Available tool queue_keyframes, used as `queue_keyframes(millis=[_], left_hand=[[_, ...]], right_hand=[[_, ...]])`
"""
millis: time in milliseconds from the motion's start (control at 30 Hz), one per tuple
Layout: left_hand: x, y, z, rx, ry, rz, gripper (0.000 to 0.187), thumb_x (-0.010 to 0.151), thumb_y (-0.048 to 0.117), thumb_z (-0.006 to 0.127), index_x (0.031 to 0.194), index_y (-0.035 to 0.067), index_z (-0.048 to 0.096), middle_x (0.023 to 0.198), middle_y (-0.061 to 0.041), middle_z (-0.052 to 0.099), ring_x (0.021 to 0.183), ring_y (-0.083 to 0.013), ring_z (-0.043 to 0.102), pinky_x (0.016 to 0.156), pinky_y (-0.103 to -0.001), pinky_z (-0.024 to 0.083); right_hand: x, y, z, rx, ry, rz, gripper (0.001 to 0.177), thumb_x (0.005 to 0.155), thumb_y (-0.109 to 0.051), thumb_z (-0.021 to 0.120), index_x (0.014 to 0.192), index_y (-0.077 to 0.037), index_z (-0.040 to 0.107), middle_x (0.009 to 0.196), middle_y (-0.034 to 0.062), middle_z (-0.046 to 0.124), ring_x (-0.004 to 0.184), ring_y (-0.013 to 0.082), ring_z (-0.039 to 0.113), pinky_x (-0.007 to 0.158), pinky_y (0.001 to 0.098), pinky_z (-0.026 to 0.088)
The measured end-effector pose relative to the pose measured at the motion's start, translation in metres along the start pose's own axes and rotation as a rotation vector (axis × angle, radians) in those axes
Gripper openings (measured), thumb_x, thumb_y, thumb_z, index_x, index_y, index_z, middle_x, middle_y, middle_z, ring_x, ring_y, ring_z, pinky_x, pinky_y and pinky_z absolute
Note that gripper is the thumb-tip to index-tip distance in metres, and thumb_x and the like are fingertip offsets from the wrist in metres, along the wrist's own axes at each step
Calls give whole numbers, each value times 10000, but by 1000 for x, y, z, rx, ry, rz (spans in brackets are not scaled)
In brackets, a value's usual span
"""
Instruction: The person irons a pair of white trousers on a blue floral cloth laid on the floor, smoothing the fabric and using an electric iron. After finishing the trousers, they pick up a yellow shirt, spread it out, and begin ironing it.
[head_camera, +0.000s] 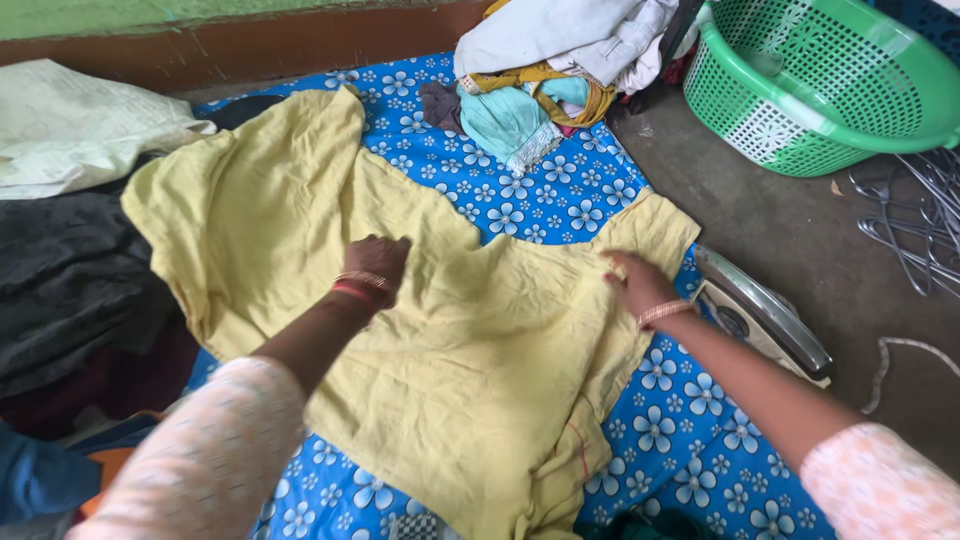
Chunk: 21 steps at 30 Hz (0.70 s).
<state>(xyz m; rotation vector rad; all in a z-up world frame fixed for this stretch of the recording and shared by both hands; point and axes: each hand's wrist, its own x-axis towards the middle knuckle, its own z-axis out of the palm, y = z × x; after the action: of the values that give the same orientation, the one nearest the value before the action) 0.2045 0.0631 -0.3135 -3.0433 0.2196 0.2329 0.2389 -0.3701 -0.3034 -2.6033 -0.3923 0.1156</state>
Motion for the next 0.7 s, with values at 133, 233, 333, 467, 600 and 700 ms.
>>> queue_keyframes(millis=[133,233,333,467,600,700], left_hand=[[64,30,-4,-321,-81,-248,714,952,288,658,1577,265,313,1050,-147,741,997,-346,725,798,-475,575],[97,25,22,-463,-126,-366,808,935,395,666,1598,371,203,1085,-165,712,1019,-358,697,834,-487,545],[119,12,69,-485,10,-333,557,935,402,673,1408,297,398,1033,-177,715,994,-388,688,831,-518,533],[152,-10,105,-516,393,-318,249,1051,315,598,1159,113,501,904,-226,701,887,-466,675,765,-599,504],[188,-44,79,-968,606,-503,500,882,164,694,1317,98,456,977,-133,759,974,-365,728,843,-509,553],[186,-37,55,-780,852,-100,953,707,241,928,1416,-60,367,1254,-364,533,1186,-523,535,973,-547,473]], right_hand=[[47,21,-18,-229,-3,85,583,940,-150,664,1485,-243,479,1522,159,425,1166,432,597,938,498,508],[74,41,-2,-296,-159,274,705,956,-188,666,1571,-334,354,1478,167,426,1160,422,596,942,503,496],[90,79,22,-245,-116,205,502,919,-177,738,1368,-223,518,1341,167,549,1186,389,622,972,477,511],[116,116,23,-40,47,140,457,873,64,616,1272,-155,654,1319,131,659,1219,332,685,1027,438,540],[142,107,-12,-96,549,-158,488,843,97,723,1303,-19,607,1301,256,557,1165,465,605,997,483,518],[145,85,-27,-151,573,-236,598,748,101,737,1333,18,650,1182,302,604,1011,511,623,834,506,519]])
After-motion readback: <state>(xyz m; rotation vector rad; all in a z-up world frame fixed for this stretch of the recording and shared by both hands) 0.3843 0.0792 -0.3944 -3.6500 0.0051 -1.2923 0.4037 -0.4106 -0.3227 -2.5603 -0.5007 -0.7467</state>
